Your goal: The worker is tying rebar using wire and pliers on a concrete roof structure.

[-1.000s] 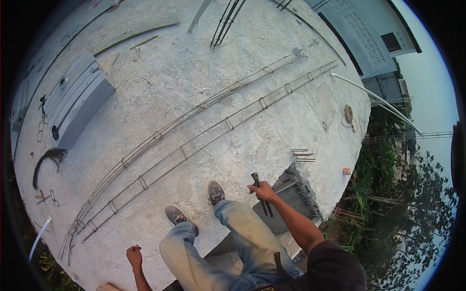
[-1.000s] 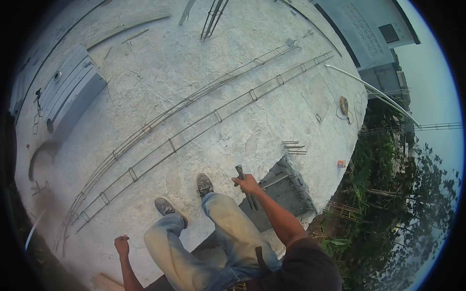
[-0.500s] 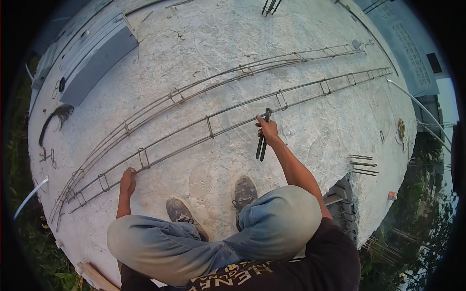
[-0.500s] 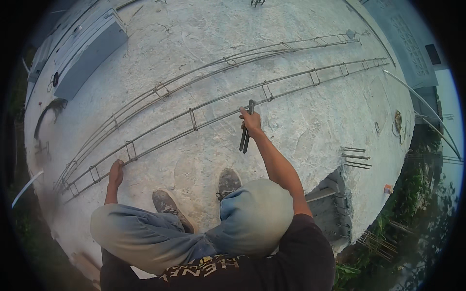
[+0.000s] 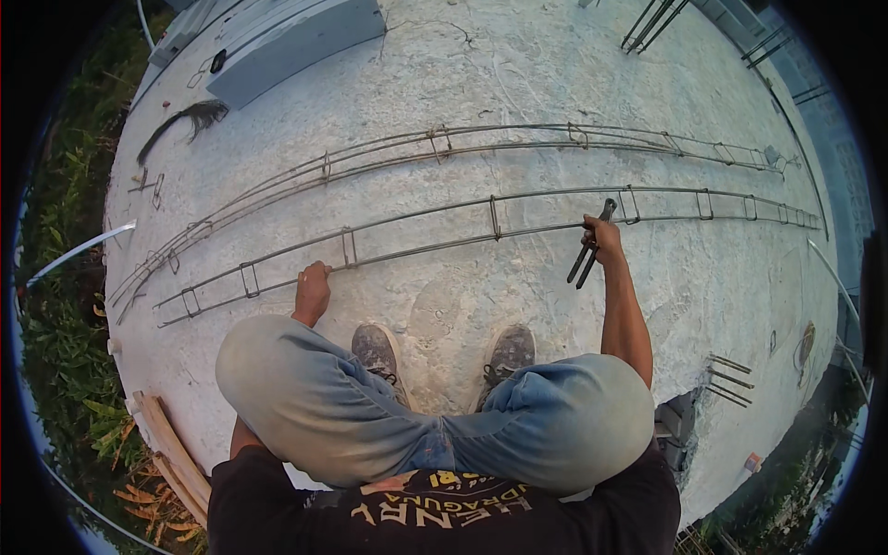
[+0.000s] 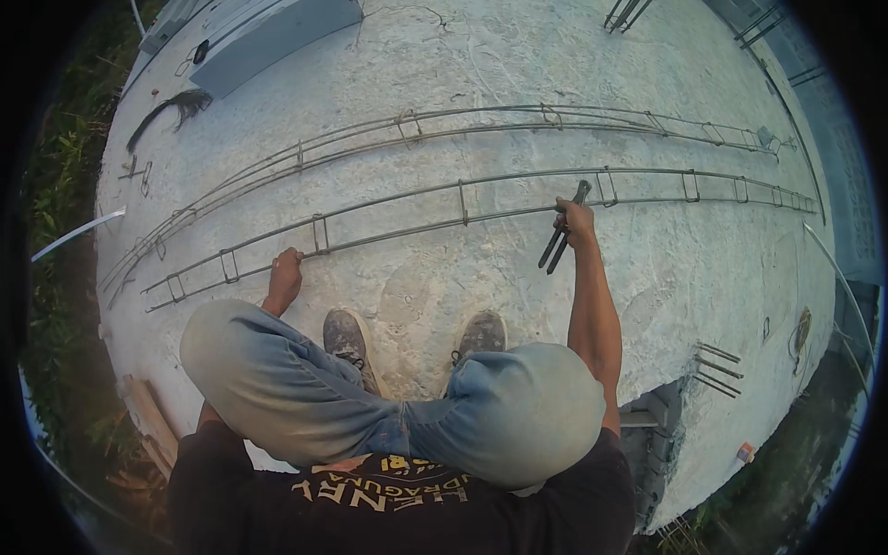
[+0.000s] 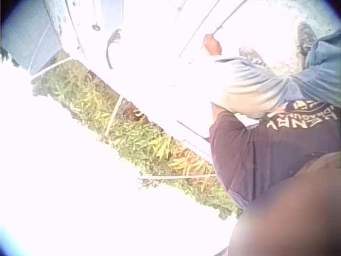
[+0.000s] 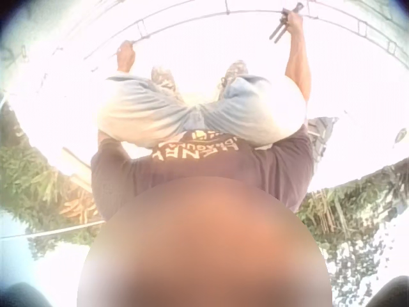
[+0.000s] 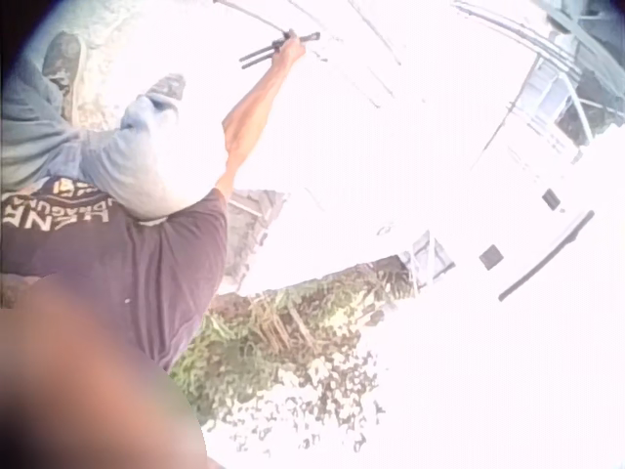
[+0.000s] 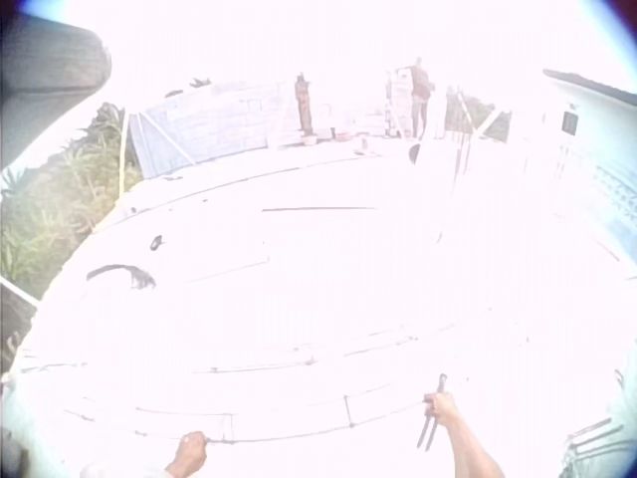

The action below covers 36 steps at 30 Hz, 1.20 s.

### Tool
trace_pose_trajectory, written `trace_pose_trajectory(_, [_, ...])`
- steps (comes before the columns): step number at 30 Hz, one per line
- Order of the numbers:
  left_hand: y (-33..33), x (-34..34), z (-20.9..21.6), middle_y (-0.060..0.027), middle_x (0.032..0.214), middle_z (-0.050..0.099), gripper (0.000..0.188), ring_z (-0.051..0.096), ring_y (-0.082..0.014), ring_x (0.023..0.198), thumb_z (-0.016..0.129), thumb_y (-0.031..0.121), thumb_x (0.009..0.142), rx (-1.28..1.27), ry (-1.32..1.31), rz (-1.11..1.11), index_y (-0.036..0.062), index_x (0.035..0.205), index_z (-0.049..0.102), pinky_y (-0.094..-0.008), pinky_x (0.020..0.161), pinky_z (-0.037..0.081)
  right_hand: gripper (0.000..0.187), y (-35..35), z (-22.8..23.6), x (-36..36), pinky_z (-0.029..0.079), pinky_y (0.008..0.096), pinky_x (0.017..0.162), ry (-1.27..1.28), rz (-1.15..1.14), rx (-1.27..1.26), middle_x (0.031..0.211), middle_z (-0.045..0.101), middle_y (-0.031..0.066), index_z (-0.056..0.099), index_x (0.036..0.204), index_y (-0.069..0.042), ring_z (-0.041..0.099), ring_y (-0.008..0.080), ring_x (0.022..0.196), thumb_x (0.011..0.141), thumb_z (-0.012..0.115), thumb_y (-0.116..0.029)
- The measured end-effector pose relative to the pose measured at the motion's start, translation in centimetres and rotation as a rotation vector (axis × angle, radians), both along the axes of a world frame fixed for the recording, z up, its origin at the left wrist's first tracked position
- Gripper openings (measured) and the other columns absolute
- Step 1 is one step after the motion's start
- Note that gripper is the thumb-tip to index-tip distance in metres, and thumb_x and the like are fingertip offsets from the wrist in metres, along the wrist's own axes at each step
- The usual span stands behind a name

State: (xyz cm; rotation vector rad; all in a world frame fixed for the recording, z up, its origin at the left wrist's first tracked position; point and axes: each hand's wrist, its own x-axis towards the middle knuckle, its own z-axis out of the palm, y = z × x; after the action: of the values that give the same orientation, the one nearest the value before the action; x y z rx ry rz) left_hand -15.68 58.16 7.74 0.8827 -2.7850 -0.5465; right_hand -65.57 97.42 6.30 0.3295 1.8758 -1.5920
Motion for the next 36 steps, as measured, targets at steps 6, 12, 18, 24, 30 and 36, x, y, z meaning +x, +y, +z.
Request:
trace_pose_trajectory(6, [-0.2,-1.0,0.5,-0.0189,0.081,0.061,0.025,0.058,-0.0394,0.081,0.041,0.02,0.1,0.045,-0.126,0.04,0.002,0.087,0.053,-0.047,0.073,0.039,0.031,1.9,4.7,2.5,0.057,0.036,0.056,-0.1,0.028,-0.07,0.08,0.057,0.0095,0.056,0.086,0.0,0.06,0.0191,0.065,0.087,0.072,-0.028])
trace_pose_trajectory(12, [0.4,-3.6,2.9,-0.0205,0.078,0.061,0.036,0.059,-0.0407,0.08,0.036,0.031,0.103,0.507,-0.119,0.082,0.0016,0.091,0.054,-0.044,0.074,0.043,0.022,2.3,6.4,16.3,0.055,0.0359,0.069,-0.376,-0.074,-0.412,0.088,0.059,0.0083,0.055,0.105,-0.006,0.062,0.0187,0.079,0.09,0.066,-0.019])
trace_pose_trajectory(18, [-0.5,-4.4,2.7,-0.0243,0.083,0.063,0.041,0.059,-0.0456,0.084,0.034,0.038,0.104,0.446,-0.271,0.002,0.0021,0.097,0.052,-0.0471,0.073,0.044,0.026,-2.7,4.9,23.8,0.051,0.0307,0.053,-0.332,0.571,-0.262,0.075,0.059,0.0059,0.054,0.108,-0.002,0.059,0.0151,0.061,0.088,0.067,-0.01])
trace_pose_trajectory(24, [0.4,-4.6,1.6,-0.0271,0.084,0.062,0.043,0.059,-0.0484,0.087,0.033,0.041,0.104,0.439,-0.208,0.004,0.0025,0.102,0.052,-0.05,0.074,0.044,0.021,-5.1,2.6,19.0,0.052,0.0313,0.052,-0.28,0.5,-0.282,0.077,0.06,0.007,0.055,0.106,0.0,0.06,0.0153,0.06,0.093,0.063,-0.015])
trace_pose_trajectory(30, [0.7,-4.6,2.0,-0.0278,0.088,0.063,0.036,0.059,-0.0477,0.088,0.035,0.035,0.104,0.371,-0.173,0.082,0.0034,0.101,0.052,-0.05,0.074,0.044,0.021,-6.7,4.2,20.8,0.052,0.0318,0.05,-0.219,0.444,-0.254,0.076,0.06,0.0081,0.054,0.104,-0.001,0.061,0.0165,0.06,0.093,0.062,-0.017])
trace_pose_trajectory(36, [1.4,-2.1,1.3,-0.0221,0.078,0.062,0.029,0.061,-0.0442,0.082,0.038,0.028,0.103,-0.056,0.106,-0.049,0.0043,0.101,0.054,-0.0497,0.077,0.045,0.021,-3.8,6.5,21.7,0.046,0.034,0.053,0.207,0.737,0.288,0.07,0.059,0.0102,0.059,0.092,0.0,0.059,0.0177,0.057,0.086,0.066,-0.019])
